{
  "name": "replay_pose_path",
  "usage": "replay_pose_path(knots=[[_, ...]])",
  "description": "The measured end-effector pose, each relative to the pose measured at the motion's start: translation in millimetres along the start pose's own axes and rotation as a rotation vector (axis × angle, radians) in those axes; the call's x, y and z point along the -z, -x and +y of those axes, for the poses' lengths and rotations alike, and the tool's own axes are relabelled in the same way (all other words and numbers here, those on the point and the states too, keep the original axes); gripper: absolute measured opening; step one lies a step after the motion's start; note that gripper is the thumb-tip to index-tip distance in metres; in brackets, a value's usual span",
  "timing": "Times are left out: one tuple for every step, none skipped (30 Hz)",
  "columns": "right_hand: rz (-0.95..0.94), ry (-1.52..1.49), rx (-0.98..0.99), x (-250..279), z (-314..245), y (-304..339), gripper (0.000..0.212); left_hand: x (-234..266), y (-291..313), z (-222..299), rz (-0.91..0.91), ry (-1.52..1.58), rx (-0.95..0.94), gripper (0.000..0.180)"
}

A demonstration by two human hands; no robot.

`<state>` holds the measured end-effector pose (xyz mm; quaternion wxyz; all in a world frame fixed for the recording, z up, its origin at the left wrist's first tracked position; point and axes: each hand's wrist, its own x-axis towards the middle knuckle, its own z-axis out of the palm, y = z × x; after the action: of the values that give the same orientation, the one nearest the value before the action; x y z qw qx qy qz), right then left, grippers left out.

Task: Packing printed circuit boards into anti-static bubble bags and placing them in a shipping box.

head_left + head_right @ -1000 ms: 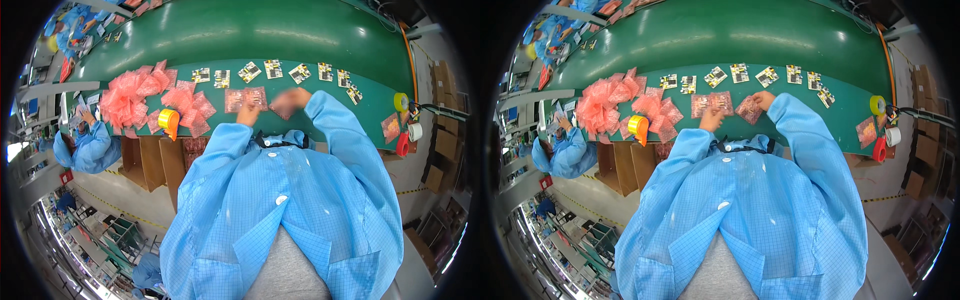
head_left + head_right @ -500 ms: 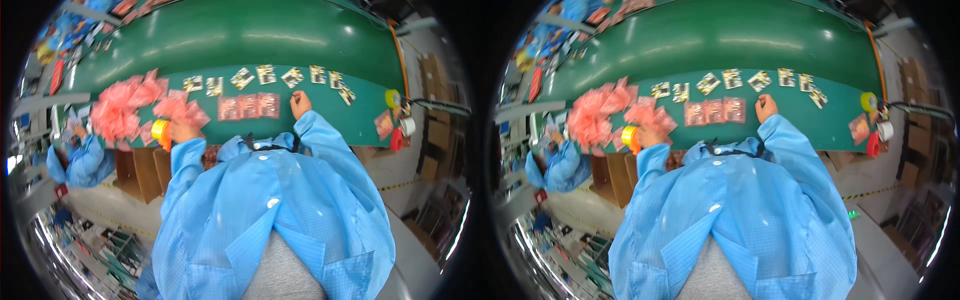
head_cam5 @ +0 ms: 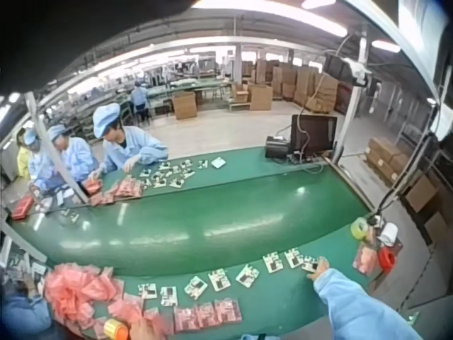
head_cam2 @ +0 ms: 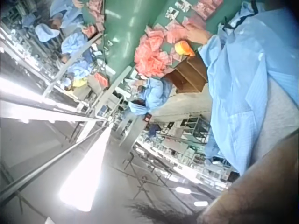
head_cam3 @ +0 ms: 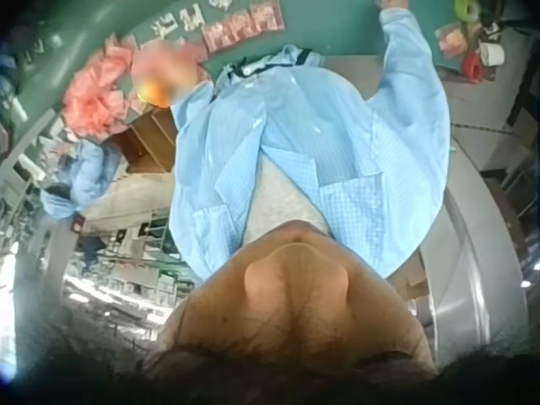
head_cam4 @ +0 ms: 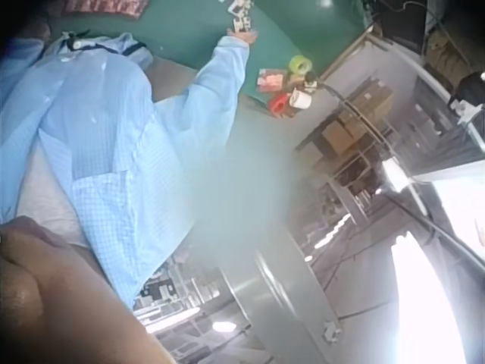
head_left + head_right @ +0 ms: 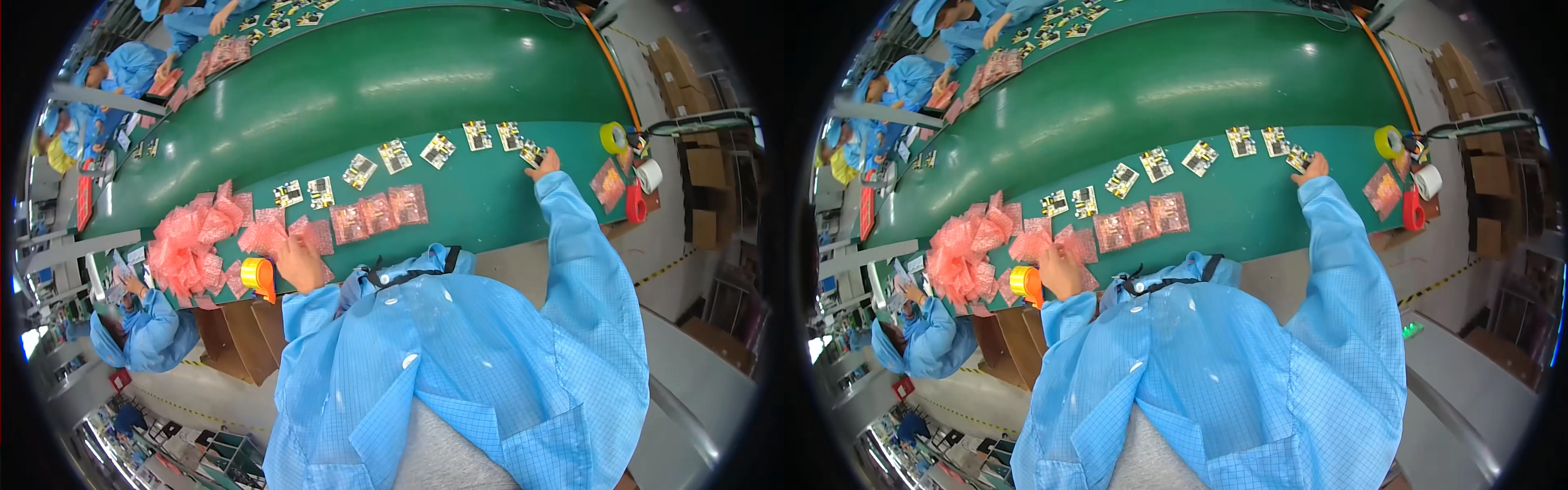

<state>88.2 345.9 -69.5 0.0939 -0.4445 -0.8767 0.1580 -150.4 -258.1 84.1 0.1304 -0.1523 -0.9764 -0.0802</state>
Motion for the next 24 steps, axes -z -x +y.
replay_pose_path(knots=[[-0.021, -0.01, -0.027, -3.0, 10.0, -6.6, 0.097, -2.2, -2.9, 9.4, 0.016, 0.087, -0.02, 0.014], [-0.033, -0.052, -0.063, -8.1, 21.5, -11.4, 0.094, 3.1, -10.4, 24.8, 0.027, 0.152, -0.055, 0.012], [-0.024, 0.017, -0.113, -11.8, 9.0, -11.4, 0.093, 7.2, -16.8, 35.4, 0.023, 0.272, -0.134, 0.011], [-0.013, 0.09, -0.169, -15.9, -3.6, -9.4, 0.092, 8.7, -23.9, 48.6, 0.013, 0.397, -0.219, 0.011], [-0.011, 0.136, -0.257, -19.5, -12.0, -1.4, 0.091, 11.9, -28.2, 71.3, -0.027, 0.435, -0.221, 0.011], [-0.038, 0.104, -0.316, -21.3, -21.7, 10.5, 0.09, 13.5, -33.3, 92.0, -0.023, 0.516, -0.318, 0.012], [-0.055, 0.075, -0.38, -20.8, -28.0, 23.3, 0.09, 9.1, -38.6, 114.9, -0.018, 0.606, -0.42, 0.012], [-0.059, 0.061, -0.391, -20.3, -35.4, 36.1, 0.088, 1.5, -40.9, 138.6, -0.041, 0.7, -0.473, 0.012], [-0.09, 0.029, -0.377, -20.9, -41.5, 48.6, 0.087, -8.0, -41.7, 162.6, -0.066, 0.795, -0.527, 0.012], [-0.122, 0.001, -0.36, -20.8, -48.5, 61.4, 0.086, -17.7, -41.0, 185.8, -0.105, 0.837, -0.61, 0.013], [-0.13, -0.061, -0.339, -21.0, -55.8, 79.1, 0.083, -26.4, -37.1, 208.2, -0.14, 0.875, -0.69, 0.014], [-0.101, -0.256, -0.311, -25.4, -47.3, 99.5, 0.082, -36.3, -29.1, 232.5, -0.237, 0.826, -0.744, 0.018], [-0.141, -0.356, -0.344, -26.2, -51.3, 118.2, 0.081, -49.8, -16.7, 247.1, -0.33, 0.762, -0.784, 0.024], [-0.175, -0.459, -0.376, -26.0, -58.2, 135.5, 0.081, -66.5, 0.0, 258.1, -0.4, 0.694, -0.804, 0.033], [-0.198, -0.433, -0.364, -21.4, -68.8, 149.3, 0.079, -86.3, 17.5, 264.8, -0.467, 0.622, -0.817, 0.042], [-0.225, -0.405, -0.349, -13.0, -77.4, 160.9, 0.078, -103.4, 36.4, 266.2, -0.637, 0.553, -0.806, 0.055], [-0.23, -0.421, -0.353, -8.8, -76.9, 170.7, 0.074, -113.0, 52.7, 265.0, -0.638, 0.555, -0.808, 0.055], [-0.223, -0.441, -0.366, -11.7, -69.3, 176.5, 0.071, -115.9, 63.0, 263.7, -0.591, 0.481, -0.88, 0.06], [-0.27, -0.488, -0.4, -12.6, -58.6, 176.2, 0.06, -121.1, 69.2, 265.3, -0.542, 0.402, -0.945, 0.064], [-0.274, -0.499, -0.405, -9.5, -59.4, 174.5, 0.06, -124.2, 68.0, 266.8, -0.583, 0.465, -0.919, 0.064], [-0.347, -0.455, -0.448, -6.8, -60.4, 171.2, 0.058, -125.4, 69.9, 266.6, -0.588, 0.45, -0.918, 0.064], [-0.424, -0.411, -0.487, -5.4, -62.8, 167.4, 0.058, -125.8, 73.1, 265.6, -0.614, 0.404, -0.897, 0.064], [-0.486, -0.337, -0.488, -5.5, -57.3, 160.8, 0.061, -124.5, 78.1, 268.1, -0.647, 0.367, -0.886, 0.063], [-0.504, -0.394, -0.494, -17.8, -37.3, 158.7, 0.06, -120.4, 80.5, 275.3, -0.594, 0.392, -0.877, 0.052]])
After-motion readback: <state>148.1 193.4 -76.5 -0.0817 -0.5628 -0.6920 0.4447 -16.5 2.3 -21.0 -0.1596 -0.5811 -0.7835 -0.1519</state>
